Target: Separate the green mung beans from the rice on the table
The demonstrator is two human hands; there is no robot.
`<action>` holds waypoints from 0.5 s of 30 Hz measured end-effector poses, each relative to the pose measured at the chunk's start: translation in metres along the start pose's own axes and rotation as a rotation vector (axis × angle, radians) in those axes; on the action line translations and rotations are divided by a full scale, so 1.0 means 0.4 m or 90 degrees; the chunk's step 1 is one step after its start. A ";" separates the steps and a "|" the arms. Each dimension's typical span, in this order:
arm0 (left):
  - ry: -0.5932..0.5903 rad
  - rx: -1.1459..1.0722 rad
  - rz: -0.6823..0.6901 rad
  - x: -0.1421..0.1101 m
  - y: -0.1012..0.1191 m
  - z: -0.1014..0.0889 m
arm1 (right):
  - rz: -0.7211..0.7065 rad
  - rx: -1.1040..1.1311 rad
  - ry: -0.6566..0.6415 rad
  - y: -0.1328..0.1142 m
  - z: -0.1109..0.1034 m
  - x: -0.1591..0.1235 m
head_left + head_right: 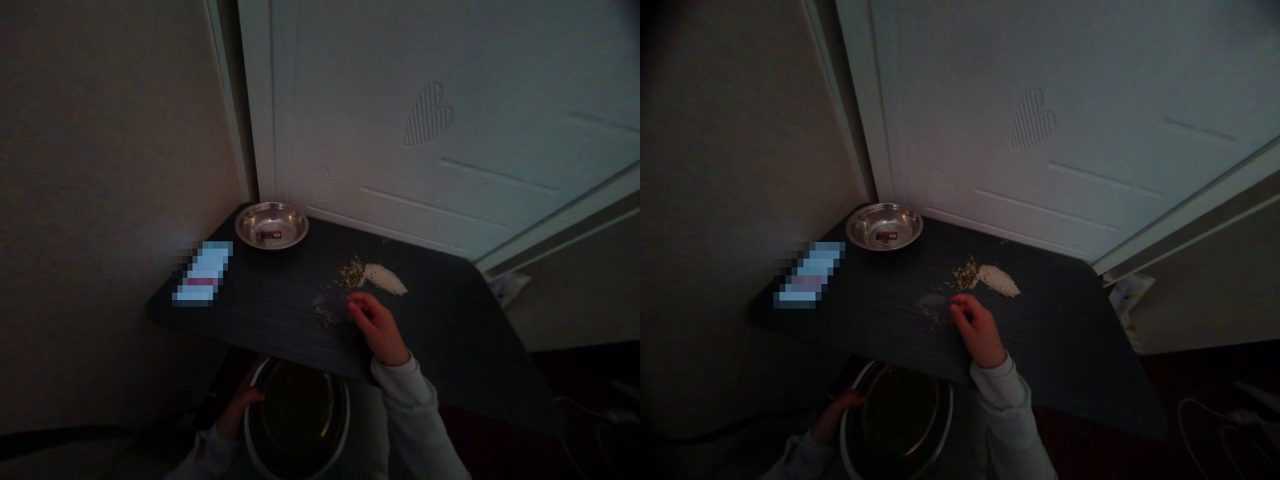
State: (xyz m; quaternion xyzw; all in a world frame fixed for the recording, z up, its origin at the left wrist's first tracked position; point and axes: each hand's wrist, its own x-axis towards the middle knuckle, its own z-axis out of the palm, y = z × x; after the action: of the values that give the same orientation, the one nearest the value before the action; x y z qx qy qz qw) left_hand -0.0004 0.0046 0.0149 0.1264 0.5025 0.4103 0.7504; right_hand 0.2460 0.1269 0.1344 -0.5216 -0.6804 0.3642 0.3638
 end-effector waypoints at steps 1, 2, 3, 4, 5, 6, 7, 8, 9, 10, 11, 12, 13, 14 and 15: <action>0.016 0.001 0.003 0.002 -0.008 0.000 | 0.030 0.018 0.043 0.016 -0.010 -0.014; 0.032 -0.008 0.005 0.003 -0.013 0.002 | 0.060 0.034 0.085 0.031 -0.016 -0.028; 0.046 -0.025 0.006 0.003 -0.017 0.005 | 0.085 0.049 0.122 0.044 -0.018 -0.042; 0.057 -0.046 0.008 0.003 -0.020 0.009 | 0.106 0.057 0.154 0.054 -0.017 -0.054; 0.066 -0.066 0.009 0.003 -0.021 0.012 | 0.122 0.061 0.180 0.062 -0.013 -0.063; 0.076 -0.080 0.007 0.004 -0.021 0.014 | 0.132 0.061 0.198 0.066 -0.008 -0.070; 0.084 -0.089 0.003 0.006 -0.022 0.015 | 0.137 0.056 0.211 0.067 -0.003 -0.074; 0.092 -0.092 -0.005 0.009 -0.022 0.014 | 0.138 0.048 0.218 0.067 0.003 -0.075; 0.098 -0.093 -0.013 0.012 -0.023 0.014 | 0.135 0.039 0.223 0.065 0.007 -0.074; 0.101 -0.091 -0.018 0.016 -0.024 0.014 | 0.130 0.029 0.225 0.062 0.011 -0.073; 0.102 -0.087 -0.017 0.019 -0.025 0.014 | 0.122 0.021 0.227 0.059 0.013 -0.071; 0.099 -0.079 -0.011 0.021 -0.027 0.016 | 0.114 0.014 0.230 0.057 0.014 -0.069; 0.090 -0.070 -0.002 0.023 -0.028 0.020 | 0.106 0.008 0.231 0.055 0.014 -0.067; 0.077 -0.060 0.009 0.025 -0.030 0.023 | 0.101 0.004 0.230 0.053 0.013 -0.067; 0.064 -0.052 0.020 0.027 -0.032 0.027 | 0.097 0.000 0.229 0.052 0.013 -0.067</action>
State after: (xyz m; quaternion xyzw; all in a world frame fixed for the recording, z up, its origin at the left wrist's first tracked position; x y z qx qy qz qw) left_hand 0.0168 0.0069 0.0054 0.0830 0.5201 0.4483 0.7223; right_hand 0.2559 0.1041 0.1108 -0.6282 -0.5634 0.2914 0.4507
